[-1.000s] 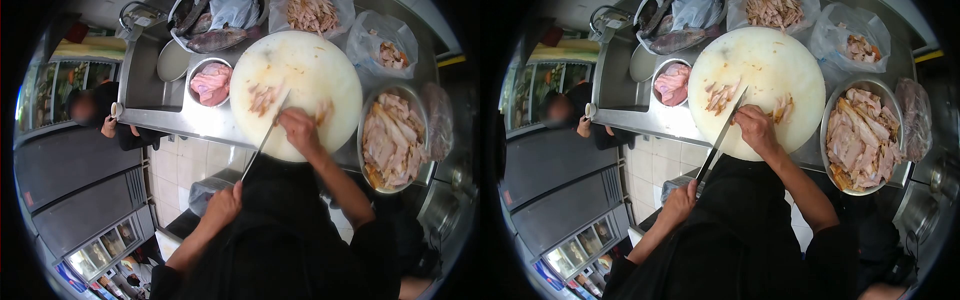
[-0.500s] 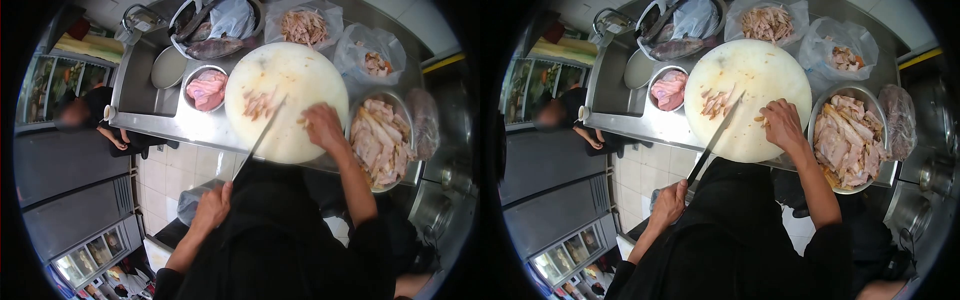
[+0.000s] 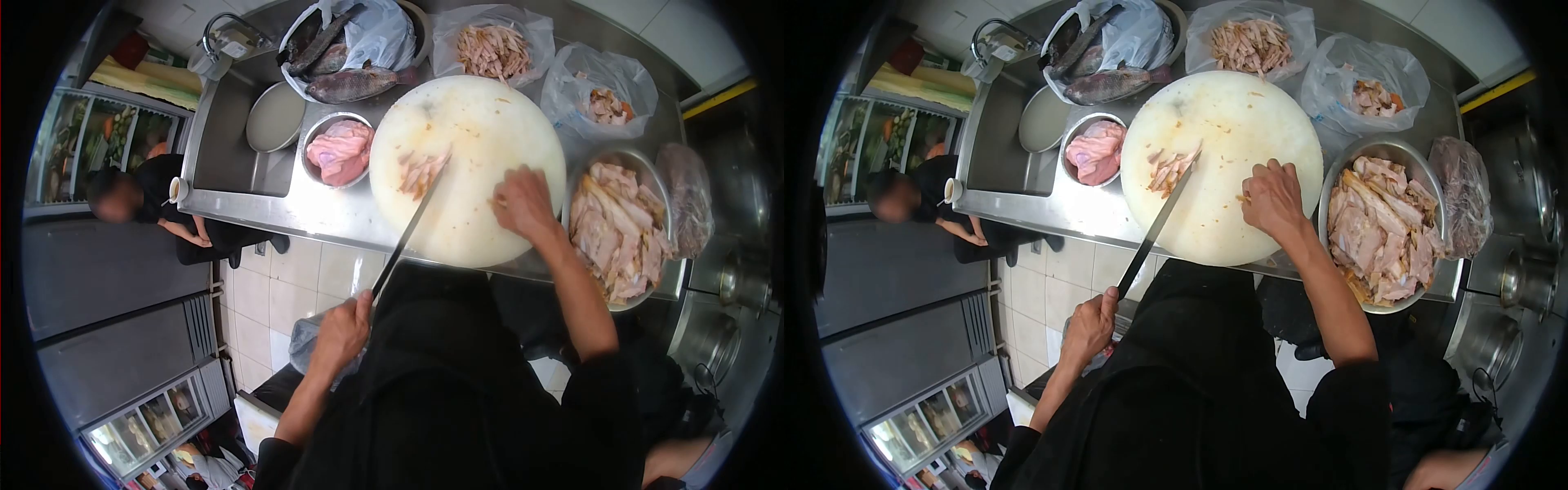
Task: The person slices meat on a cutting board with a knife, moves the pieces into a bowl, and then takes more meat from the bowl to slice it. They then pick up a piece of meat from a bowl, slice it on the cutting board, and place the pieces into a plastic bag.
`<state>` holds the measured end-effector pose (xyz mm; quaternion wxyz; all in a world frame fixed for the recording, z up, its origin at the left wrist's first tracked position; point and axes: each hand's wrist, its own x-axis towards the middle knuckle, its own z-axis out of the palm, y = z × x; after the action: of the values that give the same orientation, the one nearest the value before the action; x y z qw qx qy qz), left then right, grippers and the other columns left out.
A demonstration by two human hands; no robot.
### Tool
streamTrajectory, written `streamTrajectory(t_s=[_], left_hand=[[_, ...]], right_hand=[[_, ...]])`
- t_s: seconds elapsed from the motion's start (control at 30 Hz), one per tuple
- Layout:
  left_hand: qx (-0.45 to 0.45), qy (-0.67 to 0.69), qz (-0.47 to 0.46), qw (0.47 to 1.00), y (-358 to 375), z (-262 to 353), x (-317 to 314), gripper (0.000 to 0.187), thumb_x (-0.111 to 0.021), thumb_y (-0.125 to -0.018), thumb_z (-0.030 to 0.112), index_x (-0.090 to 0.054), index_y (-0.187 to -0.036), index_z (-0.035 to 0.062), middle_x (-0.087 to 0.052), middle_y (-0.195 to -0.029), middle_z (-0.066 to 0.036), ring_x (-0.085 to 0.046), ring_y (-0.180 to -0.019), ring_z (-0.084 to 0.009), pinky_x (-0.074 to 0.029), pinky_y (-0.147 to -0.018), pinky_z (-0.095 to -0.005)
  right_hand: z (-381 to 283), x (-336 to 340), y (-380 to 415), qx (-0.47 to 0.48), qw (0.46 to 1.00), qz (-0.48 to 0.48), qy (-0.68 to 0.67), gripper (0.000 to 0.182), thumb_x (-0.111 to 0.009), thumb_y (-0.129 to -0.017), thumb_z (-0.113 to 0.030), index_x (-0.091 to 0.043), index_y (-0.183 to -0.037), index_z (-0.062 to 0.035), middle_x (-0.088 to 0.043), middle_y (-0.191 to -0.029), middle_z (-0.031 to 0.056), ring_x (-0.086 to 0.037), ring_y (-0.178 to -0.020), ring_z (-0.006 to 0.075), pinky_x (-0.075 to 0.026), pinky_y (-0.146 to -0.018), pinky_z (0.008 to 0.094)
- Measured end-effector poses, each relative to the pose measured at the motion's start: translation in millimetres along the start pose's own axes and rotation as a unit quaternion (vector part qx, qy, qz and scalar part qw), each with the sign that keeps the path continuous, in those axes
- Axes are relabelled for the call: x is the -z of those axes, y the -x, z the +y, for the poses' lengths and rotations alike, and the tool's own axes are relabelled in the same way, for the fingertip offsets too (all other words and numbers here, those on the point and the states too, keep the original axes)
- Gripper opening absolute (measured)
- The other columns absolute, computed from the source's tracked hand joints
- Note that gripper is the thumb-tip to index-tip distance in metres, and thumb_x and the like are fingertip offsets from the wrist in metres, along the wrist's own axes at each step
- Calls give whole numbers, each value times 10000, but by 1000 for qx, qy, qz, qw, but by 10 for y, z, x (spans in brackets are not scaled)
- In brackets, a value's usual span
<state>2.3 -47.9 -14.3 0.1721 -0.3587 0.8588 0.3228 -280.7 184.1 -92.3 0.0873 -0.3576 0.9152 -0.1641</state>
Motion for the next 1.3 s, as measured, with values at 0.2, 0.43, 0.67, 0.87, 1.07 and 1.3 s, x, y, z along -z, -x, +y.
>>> streamTrajectory(t_s=[0.2,0.43,0.67,0.87,1.07,1.3], left_hand=[[-21,-17,-9,1000,-19,-177,-56,737,-366,-1088,566,-680,-880,-68,-662,-743,-270,-683,-765,-431,-525,-750,-469],[-31,27,-2,999,-39,-198,-59,735,-366,-1091,559,-678,-881,-72,-654,-719,-248,-666,-714,-399,-510,-725,-467],[-12,15,-2,1000,1,-147,23,710,-375,-1096,539,-679,-880,-65,-652,-711,-240,-664,-722,-414,-511,-725,-461],[7,20,-9,1000,76,36,144,611,-425,-1089,465,-664,-868,-52,-638,-805,-315,-607,-832,-527,-476,-757,-548],[24,37,-20,999,47,57,192,573,-451,-1084,435,-664,-862,-49,-648,-857,-349,-603,-897,-576,-470,-783,-600],[12,-31,-35,999,101,-50,131,558,-481,-1073,437,-675,-874,-46,-640,-818,-374,-622,-848,-582,-495,-748,-618]], right_hand=[[78,-95,-113,-27,988,78,-129,94,-762,-769,-125,-716,-818,-59,-697,-849,94,-648,-869,278,-490,-813,422],[-242,-68,-369,-89,876,174,-440,56,-720,-915,-84,-691,-944,-47,-715,-897,82,-694,-834,214,-562,-741,324],[-739,-640,25,53,945,209,-247,224,-761,-794,-16,-710,-1009,-55,-694,-1091,109,-636,-1092,325,-542,-908,417],[-628,-650,38,40,938,242,-245,203,-745,-800,1,-752,-995,-56,-706,-1052,106,-637,-1069,319,-533,-930,428],[-695,-742,144,126,939,202,-246,147,-752,-816,-30,-755,-963,-28,-713,-1029,102,-651,-1042,319,-548,-891,411],[-680,-784,77,73,932,267,-236,121,-757,-818,-30,-747,-935,-5,-721,-1021,113,-670,-982,319,-557,-850,403]])
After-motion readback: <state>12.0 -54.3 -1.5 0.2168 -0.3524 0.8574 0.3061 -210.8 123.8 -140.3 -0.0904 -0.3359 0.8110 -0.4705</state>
